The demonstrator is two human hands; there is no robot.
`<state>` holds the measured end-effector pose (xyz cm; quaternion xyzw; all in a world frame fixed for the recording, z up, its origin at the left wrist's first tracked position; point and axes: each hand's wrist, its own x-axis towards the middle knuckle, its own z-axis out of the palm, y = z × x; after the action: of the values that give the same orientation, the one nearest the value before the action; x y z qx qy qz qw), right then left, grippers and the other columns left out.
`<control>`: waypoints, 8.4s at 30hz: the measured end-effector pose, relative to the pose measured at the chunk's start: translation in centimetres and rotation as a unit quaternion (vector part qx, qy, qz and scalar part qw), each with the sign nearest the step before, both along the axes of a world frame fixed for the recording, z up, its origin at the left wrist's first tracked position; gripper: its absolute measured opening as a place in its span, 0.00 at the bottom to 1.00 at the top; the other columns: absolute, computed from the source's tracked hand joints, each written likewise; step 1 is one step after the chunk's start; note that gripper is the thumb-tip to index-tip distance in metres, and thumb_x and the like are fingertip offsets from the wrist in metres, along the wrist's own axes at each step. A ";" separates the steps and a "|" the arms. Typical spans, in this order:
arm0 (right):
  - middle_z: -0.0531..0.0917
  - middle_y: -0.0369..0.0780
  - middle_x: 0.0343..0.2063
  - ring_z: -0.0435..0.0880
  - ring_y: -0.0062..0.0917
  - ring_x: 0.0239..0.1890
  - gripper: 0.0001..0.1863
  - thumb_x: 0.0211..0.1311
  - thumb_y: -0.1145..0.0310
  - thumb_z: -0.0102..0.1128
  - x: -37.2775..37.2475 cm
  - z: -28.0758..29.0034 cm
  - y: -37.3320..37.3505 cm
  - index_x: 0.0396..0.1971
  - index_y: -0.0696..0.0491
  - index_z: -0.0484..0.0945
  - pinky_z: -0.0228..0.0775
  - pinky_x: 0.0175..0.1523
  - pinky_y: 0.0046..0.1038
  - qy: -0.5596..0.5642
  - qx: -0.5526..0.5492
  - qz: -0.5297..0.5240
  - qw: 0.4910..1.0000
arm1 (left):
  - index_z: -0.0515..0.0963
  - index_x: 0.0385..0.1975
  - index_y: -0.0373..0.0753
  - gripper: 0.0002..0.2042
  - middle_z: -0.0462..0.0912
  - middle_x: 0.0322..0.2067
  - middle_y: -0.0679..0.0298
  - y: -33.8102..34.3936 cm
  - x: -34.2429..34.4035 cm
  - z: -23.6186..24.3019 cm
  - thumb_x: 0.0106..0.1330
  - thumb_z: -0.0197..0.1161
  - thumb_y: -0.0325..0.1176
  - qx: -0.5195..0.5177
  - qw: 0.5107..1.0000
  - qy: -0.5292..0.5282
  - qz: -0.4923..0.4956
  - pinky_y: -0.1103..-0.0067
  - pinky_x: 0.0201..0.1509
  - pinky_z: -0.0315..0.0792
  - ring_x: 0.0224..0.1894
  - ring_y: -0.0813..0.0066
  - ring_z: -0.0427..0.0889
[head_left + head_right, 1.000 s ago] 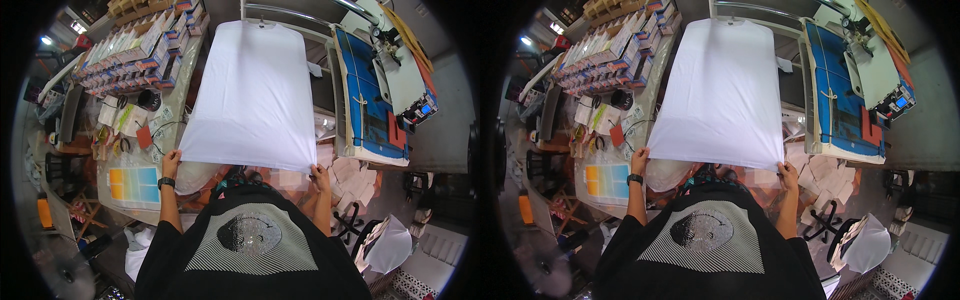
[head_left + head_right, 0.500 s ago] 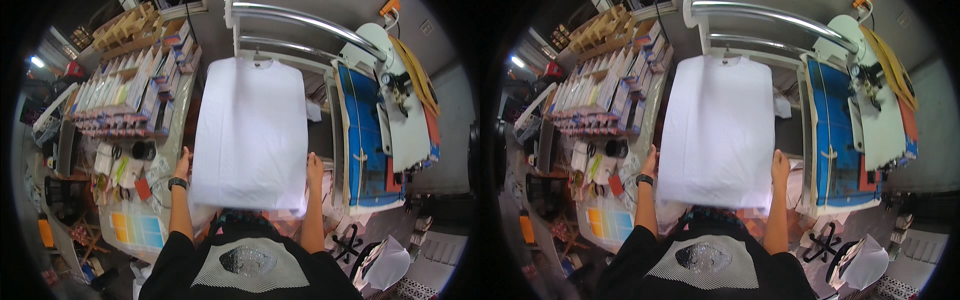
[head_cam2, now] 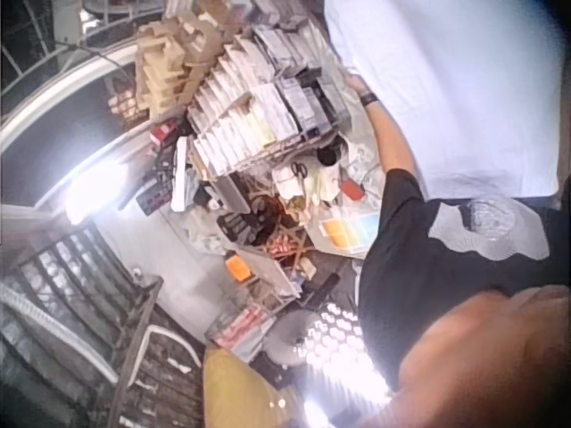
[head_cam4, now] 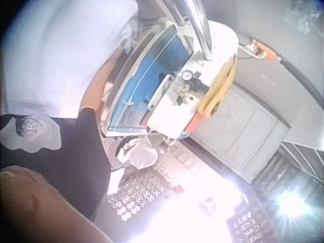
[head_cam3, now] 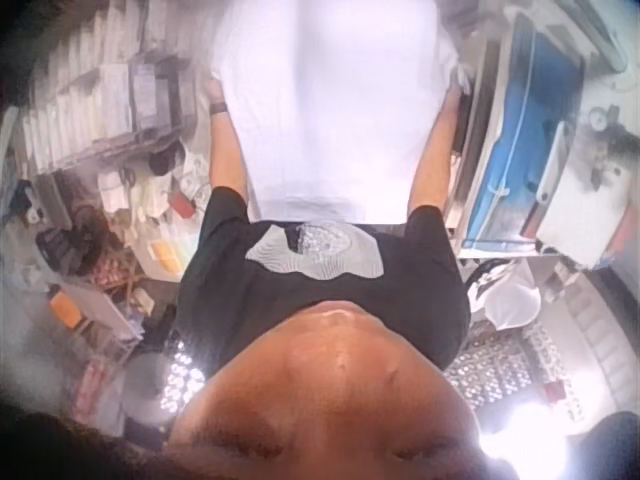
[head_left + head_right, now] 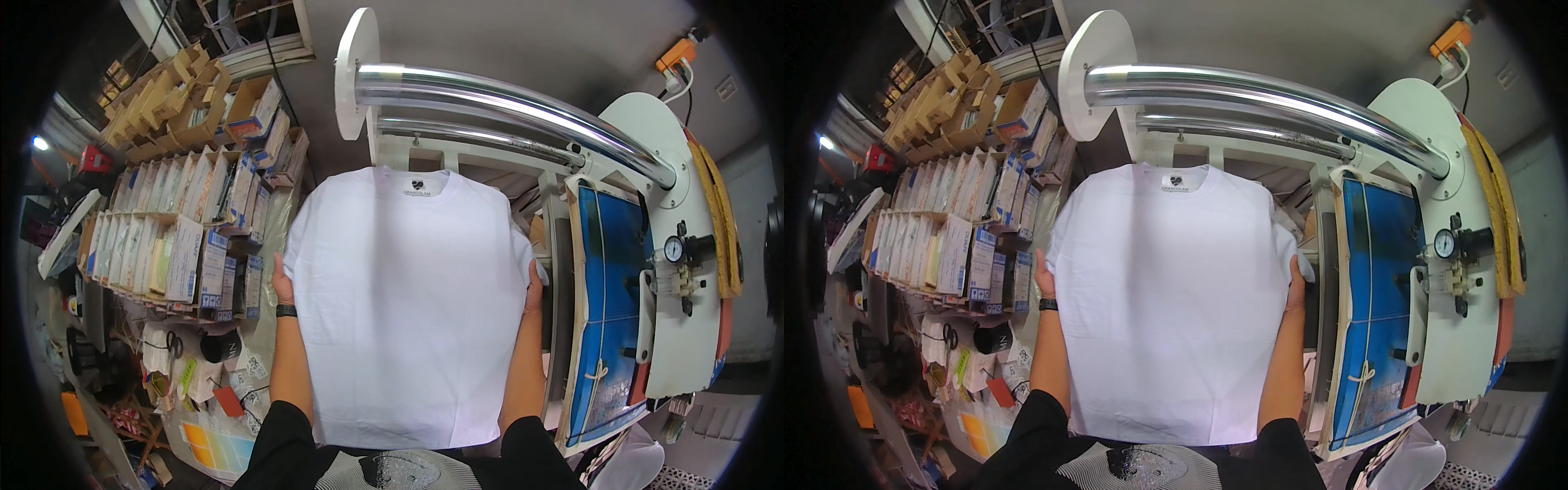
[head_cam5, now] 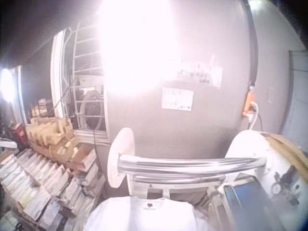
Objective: The person prepares a white t-shirt on a heat press, cuts a design from a sheet using shears, positions it on the shirt, and operates a digital press machine.
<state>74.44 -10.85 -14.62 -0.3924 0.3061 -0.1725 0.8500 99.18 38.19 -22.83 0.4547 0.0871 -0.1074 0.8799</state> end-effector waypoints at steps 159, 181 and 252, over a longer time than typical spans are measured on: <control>0.83 0.39 0.39 0.82 0.22 0.39 0.14 0.72 0.65 0.55 -24.3 -1.0 11.1 0.47 0.61 0.76 0.75 0.46 0.24 0.134 -0.081 -0.021 0.987 | 0.76 0.28 0.41 0.08 0.77 0.27 0.73 14.5 -28.7 8.3 0.66 0.67 0.34 0.265 0.957 0.091 -0.075 0.85 0.37 0.65 0.30 0.87 0.70; 0.83 0.36 0.36 0.82 0.21 0.39 0.11 0.67 0.63 0.62 -34.5 -1.6 13.0 0.40 0.56 0.78 0.76 0.47 0.24 0.153 -0.020 0.083 0.984 | 0.77 0.35 0.39 0.11 0.78 0.29 0.72 17.5 -34.3 5.7 0.70 0.62 0.42 0.202 0.949 0.194 -0.146 0.79 0.37 0.71 0.30 0.82 0.75; 0.77 0.44 0.55 0.76 0.31 0.56 0.29 0.70 0.52 0.54 -4.1 -2.6 1.0 0.57 0.62 0.70 0.65 0.63 0.31 0.079 -0.047 -0.072 0.993 | 0.70 0.59 0.34 0.27 0.78 0.54 0.56 3.7 -5.3 3.2 0.74 0.51 0.51 0.057 0.992 0.058 -0.095 0.73 0.59 0.72 0.54 0.68 0.78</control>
<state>70.31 -9.89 -17.26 -0.4213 0.3910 -0.2162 0.7892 93.84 41.88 -19.65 0.5035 0.1007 -0.2114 0.8317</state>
